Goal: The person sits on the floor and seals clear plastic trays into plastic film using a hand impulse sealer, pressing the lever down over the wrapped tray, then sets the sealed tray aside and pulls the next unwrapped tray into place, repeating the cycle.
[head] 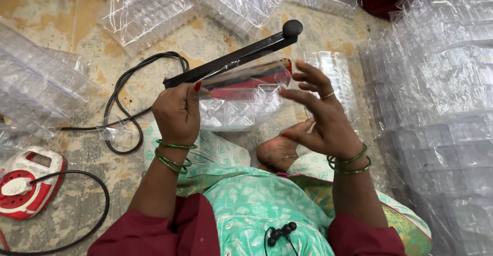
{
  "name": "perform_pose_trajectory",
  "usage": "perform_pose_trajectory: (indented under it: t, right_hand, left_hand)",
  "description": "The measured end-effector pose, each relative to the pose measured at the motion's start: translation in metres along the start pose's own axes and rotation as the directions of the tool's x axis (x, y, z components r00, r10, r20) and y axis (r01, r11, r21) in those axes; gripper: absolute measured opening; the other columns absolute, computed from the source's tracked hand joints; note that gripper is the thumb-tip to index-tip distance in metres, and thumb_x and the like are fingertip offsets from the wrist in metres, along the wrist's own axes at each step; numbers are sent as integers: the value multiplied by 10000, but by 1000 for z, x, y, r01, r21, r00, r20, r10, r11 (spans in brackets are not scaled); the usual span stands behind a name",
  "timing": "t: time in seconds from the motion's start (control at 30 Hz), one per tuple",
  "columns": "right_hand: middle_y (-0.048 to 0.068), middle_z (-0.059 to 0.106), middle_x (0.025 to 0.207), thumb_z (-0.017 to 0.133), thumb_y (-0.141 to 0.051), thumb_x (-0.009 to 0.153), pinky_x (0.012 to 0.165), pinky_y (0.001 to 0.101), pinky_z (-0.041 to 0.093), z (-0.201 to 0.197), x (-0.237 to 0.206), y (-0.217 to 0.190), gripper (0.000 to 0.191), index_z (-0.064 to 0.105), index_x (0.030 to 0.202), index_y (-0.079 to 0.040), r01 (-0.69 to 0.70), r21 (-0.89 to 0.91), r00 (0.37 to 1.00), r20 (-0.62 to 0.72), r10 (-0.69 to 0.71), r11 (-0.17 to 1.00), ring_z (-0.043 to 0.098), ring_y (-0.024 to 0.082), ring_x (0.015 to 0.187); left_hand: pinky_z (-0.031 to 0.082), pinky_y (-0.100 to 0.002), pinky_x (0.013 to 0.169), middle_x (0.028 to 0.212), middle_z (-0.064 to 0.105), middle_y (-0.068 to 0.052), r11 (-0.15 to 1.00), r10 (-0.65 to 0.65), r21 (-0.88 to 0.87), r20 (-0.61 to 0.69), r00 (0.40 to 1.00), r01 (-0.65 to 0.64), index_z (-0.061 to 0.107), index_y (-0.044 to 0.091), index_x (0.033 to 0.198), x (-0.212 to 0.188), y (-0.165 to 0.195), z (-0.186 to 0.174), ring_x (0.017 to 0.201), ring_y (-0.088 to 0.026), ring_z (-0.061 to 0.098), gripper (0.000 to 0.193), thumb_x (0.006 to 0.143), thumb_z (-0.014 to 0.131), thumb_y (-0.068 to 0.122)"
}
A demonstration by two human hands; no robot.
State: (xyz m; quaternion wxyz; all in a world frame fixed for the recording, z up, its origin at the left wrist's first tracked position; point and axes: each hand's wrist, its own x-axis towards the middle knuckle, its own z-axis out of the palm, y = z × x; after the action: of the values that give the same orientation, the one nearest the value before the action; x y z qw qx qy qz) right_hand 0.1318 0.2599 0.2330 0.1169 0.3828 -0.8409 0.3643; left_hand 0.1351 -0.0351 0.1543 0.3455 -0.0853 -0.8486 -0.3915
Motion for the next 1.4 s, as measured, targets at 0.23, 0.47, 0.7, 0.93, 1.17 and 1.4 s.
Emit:
perform_pose_trajectory:
  t: [0.23, 0.47, 0.7, 0.93, 1.17, 1.4]
  right_hand:
    - [99, 565, 1450, 876, -224, 836, 1059, 421, 507, 6, 3, 0, 224, 720, 963, -125, -103, -268, 995, -39, 96, 958, 567, 324, 1326]
    - [106, 640, 1369, 813, -126, 917, 1021, 386, 550, -2, -5, 8, 133, 698, 934, -63, -138, -248, 973, -217, 83, 959, 649, 276, 1244]
    - [100, 675, 1309, 777, -100, 931, 931, 347, 586, 1, -12, 6, 103, 697, 949, -39, -221, -99, 955, -221, 195, 970, 700, 245, 1174]
    - [94, 730, 1154, 810, -83, 878, 770, 303, 589, -2, -21, 3, 120, 729, 954, -38, -306, -42, 920, -272, 283, 951, 733, 201, 1026]
    - [67, 757, 1013, 844, -22, 853, 784, 294, 580, -6, -27, 0, 138, 722, 915, -41, -218, -41, 934, -300, 196, 975, 738, 168, 960]
    - [68, 752, 979, 861, -9, 808, 794, 302, 581, -3, -50, 0, 162, 715, 866, -45, -254, -18, 905, -358, 231, 967, 738, 168, 933]
  left_hand:
    - [439, -423, 662, 688, 589, -98, 1000, -25, -17, 54, 998, 26, 705, 84, 888, 1, 2, -4, 678, -317, 575, 301, 1105, 608, 268]
    - [501, -366, 814, 1001, 746, -72, 979, 158, -168, 258, 953, -117, 719, 91, 1013, 12, 7, -20, 893, -280, 701, 307, 895, 812, 358]
    - [545, -323, 872, 1058, 748, -70, 954, -13, -283, 285, 958, 97, 736, 54, 1053, 9, -6, -15, 978, -202, 708, 308, 809, 881, 175]
    - [591, -269, 778, 1022, 745, -59, 768, -183, -571, 237, 954, 289, 688, 34, 937, 3, -20, -17, 914, -97, 698, 175, 874, 851, 41]
    - [431, -243, 593, 998, 711, -47, 858, -204, -323, 501, 841, 400, 718, 48, 1254, 9, -17, -11, 684, -81, 445, 518, 771, 905, 58]
    - [485, -255, 638, 916, 778, -39, 671, -298, -462, 548, 781, 580, 807, 36, 1049, 3, -32, 0, 718, -88, 601, 120, 954, 749, 80]
